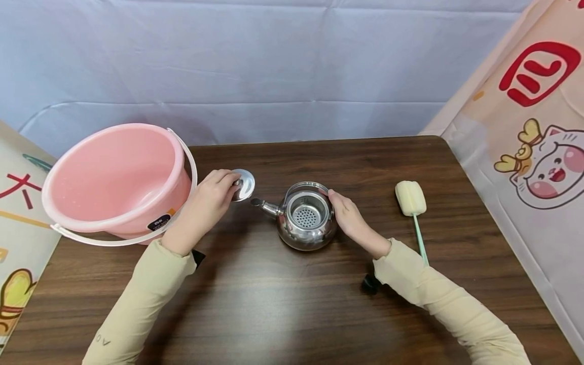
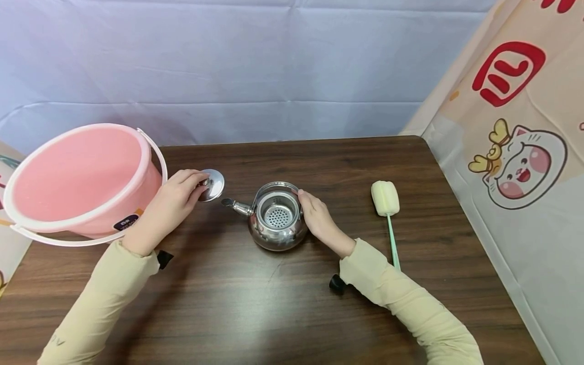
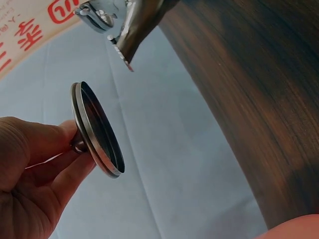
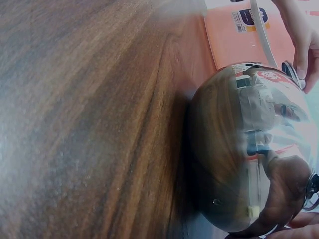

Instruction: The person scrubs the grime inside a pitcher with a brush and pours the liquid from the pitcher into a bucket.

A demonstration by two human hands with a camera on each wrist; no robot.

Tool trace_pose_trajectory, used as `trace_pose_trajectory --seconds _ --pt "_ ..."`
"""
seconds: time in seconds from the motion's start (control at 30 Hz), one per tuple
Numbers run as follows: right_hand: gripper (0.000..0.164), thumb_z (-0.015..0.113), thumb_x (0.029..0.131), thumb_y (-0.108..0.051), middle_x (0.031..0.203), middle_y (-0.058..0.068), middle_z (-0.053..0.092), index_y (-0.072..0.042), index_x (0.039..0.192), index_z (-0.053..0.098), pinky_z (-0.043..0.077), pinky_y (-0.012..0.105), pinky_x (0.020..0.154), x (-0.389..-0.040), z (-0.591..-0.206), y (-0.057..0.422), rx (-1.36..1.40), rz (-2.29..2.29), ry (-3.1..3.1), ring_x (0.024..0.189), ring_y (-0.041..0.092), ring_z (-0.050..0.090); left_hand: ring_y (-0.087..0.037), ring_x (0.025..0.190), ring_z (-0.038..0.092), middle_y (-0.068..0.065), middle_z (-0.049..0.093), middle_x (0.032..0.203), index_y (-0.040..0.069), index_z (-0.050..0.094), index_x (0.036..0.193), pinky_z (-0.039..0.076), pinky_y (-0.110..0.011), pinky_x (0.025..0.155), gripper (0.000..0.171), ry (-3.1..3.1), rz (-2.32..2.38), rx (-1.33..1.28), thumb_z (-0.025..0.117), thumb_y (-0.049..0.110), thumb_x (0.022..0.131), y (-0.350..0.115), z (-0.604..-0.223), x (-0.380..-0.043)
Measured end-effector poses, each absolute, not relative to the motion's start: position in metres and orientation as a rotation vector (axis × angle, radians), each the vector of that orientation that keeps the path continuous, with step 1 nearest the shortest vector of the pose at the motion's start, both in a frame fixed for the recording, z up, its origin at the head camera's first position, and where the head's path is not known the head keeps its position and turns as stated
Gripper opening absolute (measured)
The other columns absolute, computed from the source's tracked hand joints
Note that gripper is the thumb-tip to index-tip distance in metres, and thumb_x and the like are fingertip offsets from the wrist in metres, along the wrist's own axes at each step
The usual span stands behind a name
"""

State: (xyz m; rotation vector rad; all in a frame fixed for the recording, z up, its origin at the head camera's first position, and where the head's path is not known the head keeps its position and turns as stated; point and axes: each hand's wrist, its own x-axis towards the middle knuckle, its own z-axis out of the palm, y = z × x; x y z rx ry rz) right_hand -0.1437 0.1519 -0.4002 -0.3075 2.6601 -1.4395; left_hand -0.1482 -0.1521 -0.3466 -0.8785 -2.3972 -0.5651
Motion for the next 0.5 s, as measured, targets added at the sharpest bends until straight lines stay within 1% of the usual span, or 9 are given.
trace_pose_trajectory --seconds 0.17,0.4,0.5 --pt "0.048 0.023 0.102 -0.026 0.135 0.021 0.044 0.004 0.130 0.048 0.026 0.039 0.106 -0.143 -0.399 0.152 -0.297 -1.453 2.657 0.129 0.030 0.037 -0.031 0.086 0.056 -0.016 0.062 0.093 -0.008 0.060 0.100 0.047 -0.039 0.076 0.020 -2.408 -0.574 -0.838 0.063 -0.005 0.081 -0.152 -0.350 -0.152" --pt "0.047 0.023 0.102 -0.027 0.137 0.017 0.043 0.000 0.130 0.050 0.024 0.037 0.106 -0.143 -0.400 0.152 -0.303 -1.441 2.664 0.130 0.027 0.035 -0.031 0.086 0.055 -0.016 0.061 0.093 -0.009 0.060 0.100 0.046 -0.038 0.077 0.018 -2.448 -0.589 -0.825 0.062 -0.004 0.082 -0.151 -0.356 -0.157" --pt "0.048 0.023 0.102 -0.027 0.137 0.019 0.043 0.002 0.130 0.049 0.025 0.038 0.106 -0.143 -0.400 0.152 -0.302 -1.442 2.659 0.130 0.029 0.035 -0.032 0.086 0.055 -0.017 0.061 0.092 -0.009 0.060 0.100 0.046 -0.039 0.077 0.019 -2.452 -0.595 -0.817 0.063 -0.004 0.082 -0.149 -0.360 -0.160"
